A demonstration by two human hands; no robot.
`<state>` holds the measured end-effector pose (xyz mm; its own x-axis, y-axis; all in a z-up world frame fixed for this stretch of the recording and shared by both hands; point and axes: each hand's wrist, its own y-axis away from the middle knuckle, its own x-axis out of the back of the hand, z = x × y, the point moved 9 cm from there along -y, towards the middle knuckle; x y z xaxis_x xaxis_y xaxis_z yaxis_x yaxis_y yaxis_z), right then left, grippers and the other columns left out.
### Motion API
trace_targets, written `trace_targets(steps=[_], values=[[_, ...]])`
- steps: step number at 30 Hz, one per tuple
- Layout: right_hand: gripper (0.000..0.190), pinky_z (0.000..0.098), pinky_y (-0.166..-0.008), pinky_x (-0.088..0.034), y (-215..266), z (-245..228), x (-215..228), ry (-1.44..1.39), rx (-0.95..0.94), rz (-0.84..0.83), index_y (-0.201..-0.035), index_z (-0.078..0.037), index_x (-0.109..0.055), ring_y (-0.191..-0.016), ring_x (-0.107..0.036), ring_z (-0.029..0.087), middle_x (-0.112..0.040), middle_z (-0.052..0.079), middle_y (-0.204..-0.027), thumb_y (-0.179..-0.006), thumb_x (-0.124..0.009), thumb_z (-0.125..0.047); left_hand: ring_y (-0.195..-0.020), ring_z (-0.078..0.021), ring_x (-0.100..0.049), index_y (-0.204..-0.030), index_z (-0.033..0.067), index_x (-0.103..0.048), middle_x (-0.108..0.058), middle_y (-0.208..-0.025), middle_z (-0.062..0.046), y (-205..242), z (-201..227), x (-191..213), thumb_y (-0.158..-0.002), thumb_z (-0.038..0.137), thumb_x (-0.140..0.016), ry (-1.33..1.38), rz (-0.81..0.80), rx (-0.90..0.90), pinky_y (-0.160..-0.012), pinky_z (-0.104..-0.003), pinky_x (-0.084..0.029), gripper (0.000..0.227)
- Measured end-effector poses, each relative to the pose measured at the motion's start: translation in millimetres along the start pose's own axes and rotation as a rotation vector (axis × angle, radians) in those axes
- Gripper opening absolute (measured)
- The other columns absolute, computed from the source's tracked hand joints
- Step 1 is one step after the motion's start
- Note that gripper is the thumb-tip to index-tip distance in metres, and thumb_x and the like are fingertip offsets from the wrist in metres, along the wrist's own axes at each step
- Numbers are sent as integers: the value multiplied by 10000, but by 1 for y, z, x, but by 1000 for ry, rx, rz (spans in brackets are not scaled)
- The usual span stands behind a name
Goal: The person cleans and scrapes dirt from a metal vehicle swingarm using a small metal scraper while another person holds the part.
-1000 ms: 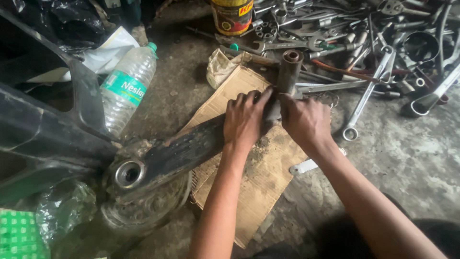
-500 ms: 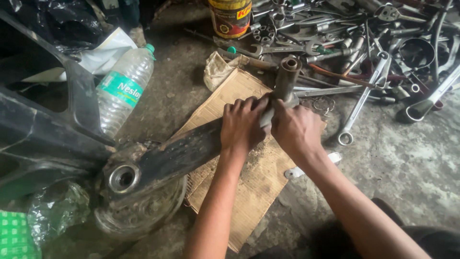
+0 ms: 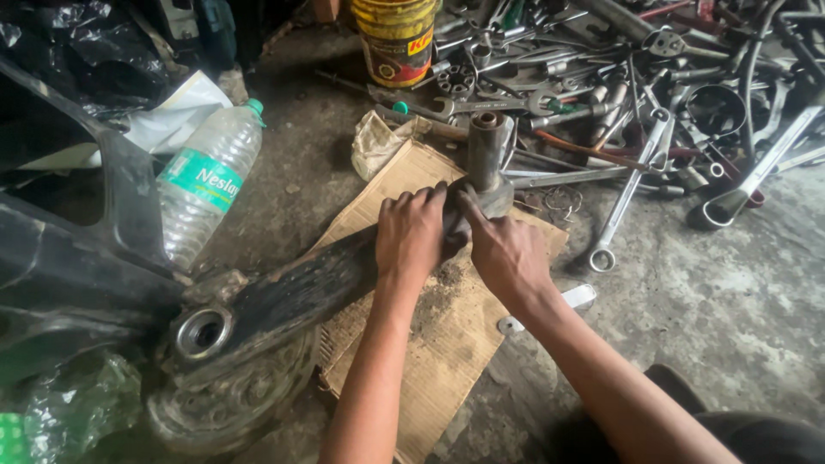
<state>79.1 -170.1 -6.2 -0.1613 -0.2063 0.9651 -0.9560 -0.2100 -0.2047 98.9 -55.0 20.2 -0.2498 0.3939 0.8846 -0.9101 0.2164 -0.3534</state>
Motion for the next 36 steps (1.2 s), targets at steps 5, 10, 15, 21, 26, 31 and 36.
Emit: trace_targets(steps=[5, 10, 15, 21, 26, 31, 36], values=[[432, 455, -436, -463, 1, 14, -17, -288, -196, -81, -1462, -200, -486, -511, -612, 302, -636, 133, -644, -1038, -558, -236, -978, -268, -694, -1251, 95, -661, -745, -1013, -114, 0, -9, -11, -766, 341, -872, -4, -48, 20, -879, -454, -479, 583], [517, 406, -400, -485, -4, 6, -2, -384, -126, -105, -1534, -279, -381, -458, -597, 220, -614, 75, -603, -1040, -477, -164, -982, -251, -707, -1312, 89, -664, -756, -1100, -112, 0, -7, -15, -868, 40, -709, -10, 47, -46, -864, -430, -501, 449], [588, 365, -405, -482, 2, 4, 5, 87, -136, -205, -1592, -317, -357, -470, -588, 210, -630, 116, -658, -1057, -437, -86, -1085, -275, -688, -1367, 78, -625, -713, -1244, -151, 1, -16, -33, -785, 224, -760, 3, 5, -39, -914, -445, -503, 615], [647, 409, -474, -506, -3, 1, 2, 193, -11, 90, -1540, -248, -452, -569, -665, 274, -666, 216, -958, -914, -539, -109, -1140, -282, -676, -1331, 112, -624, -721, -1240, -122, -1, -12, -42, -730, 60, -749, -266, 85, -61, -1000, -505, -473, 616], [557, 461, -613, -536, 5, -2, 0, 169, 4, 129, -1509, -209, -470, -614, -683, 285, -669, 168, -857, -960, -565, -208, -1089, -267, -677, -1220, 107, -641, -747, -1094, -116, -3, -26, -45, -808, 228, -802, -328, -166, 127, -952, -490, -480, 458], [634, 444, -470, -535, -11, 4, 4, 128, -104, -72, -1533, -319, -448, -602, -687, 301, -675, 181, -849, -939, -539, -117, -987, -235, -696, -1080, 119, -660, -746, -963, -79, -2, -17, -25, -773, 329, -856, -275, -84, 92, -898, -475, -489, 420], [597, 448, -500, -545, -9, 8, -1, 121, -97, -166, -1551, -298, -425, -588, -697, 299, -690, 169, -786, -986, -505, -121, -979, -247, -695, -1076, 106, -649, -735, -972, -87, -3, -13, -18, -723, 422, -884, -235, -163, 107, -911, -475, -483, 529]])
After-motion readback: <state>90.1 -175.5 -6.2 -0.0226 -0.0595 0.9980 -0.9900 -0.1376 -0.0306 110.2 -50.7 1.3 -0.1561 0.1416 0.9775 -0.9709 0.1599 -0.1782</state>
